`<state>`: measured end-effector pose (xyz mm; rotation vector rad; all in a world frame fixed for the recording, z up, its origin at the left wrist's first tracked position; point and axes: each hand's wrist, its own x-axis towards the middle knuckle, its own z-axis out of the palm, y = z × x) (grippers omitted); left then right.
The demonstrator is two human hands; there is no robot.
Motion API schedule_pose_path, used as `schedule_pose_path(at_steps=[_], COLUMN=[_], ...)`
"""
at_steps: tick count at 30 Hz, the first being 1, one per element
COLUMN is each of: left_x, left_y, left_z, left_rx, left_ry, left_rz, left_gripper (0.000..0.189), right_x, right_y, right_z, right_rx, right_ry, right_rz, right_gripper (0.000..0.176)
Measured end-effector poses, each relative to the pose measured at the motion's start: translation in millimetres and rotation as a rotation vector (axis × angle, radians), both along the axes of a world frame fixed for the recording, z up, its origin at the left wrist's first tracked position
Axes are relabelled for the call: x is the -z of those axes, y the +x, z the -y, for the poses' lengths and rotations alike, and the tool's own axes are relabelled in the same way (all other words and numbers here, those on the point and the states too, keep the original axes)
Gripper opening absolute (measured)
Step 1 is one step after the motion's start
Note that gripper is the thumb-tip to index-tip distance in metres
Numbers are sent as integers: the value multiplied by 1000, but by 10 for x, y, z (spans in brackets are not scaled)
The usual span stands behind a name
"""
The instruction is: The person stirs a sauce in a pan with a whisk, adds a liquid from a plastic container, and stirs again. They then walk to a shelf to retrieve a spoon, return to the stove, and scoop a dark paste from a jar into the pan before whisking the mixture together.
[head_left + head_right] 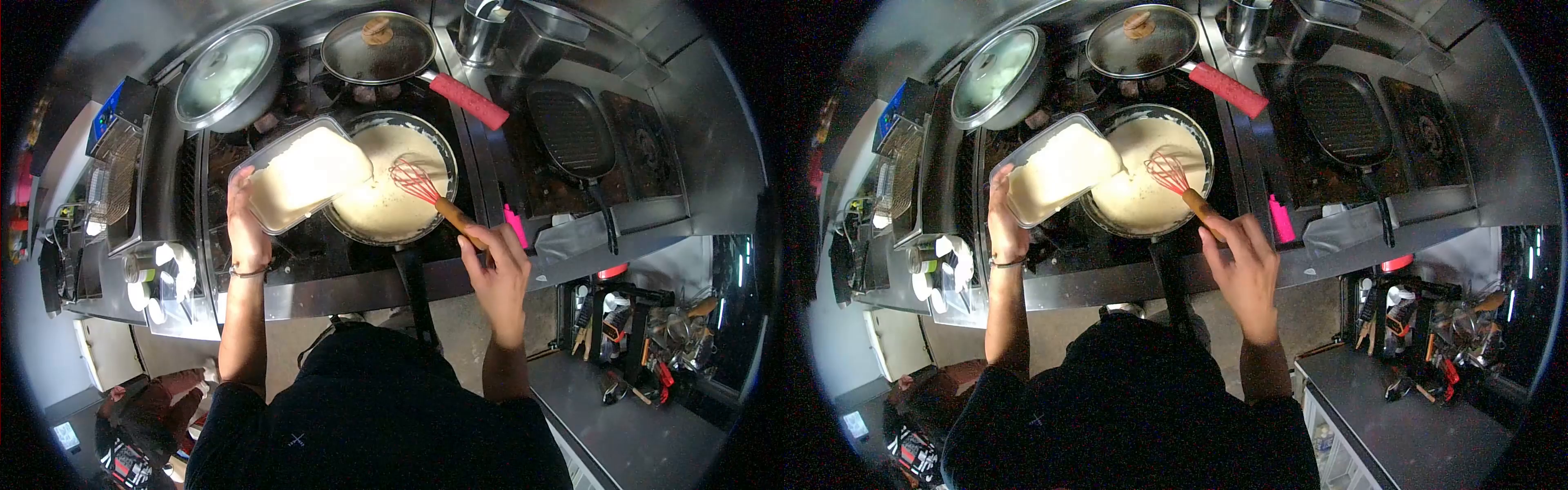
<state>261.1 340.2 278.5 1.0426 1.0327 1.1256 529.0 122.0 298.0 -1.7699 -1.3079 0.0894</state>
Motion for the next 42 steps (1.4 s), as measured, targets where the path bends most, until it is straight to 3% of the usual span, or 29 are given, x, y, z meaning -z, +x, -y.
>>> schedule_pose_path(at_steps=[2,4,8,18,27,29,36,42], left_x=[26,31,47,171,78,59,2,53], left_y=[-12,-11,0,129,394,396,360,293], left_z=[-10,-13,-23,108,189,170,75,44], left_rx=[8,25,40,57,-67,-72,-27,-4], left_ry=[16,77,84,28,-90,-201,-242,-291], left_rz=[-10,-30,-51,39,167,219,324,338], left_gripper=[33,32,32,33,31,31,32,33], right_x=[-57,-205,-243,-674,-800,-745,-188,-354], right_y=[15,14,112,-79,-244,-259,-237,-35], right_z=[-100,-245,-452,-528,-316,-284,-189,-299], right_rx=[-23,13,-54,-338,-451,-456,-324,-222], right_ry=[31,-28,51,87,39,18,21,32], right_rz=[5,-186,-191,175,239,240,210,232], right_gripper=[28,25,17,24,23,23,24,28])
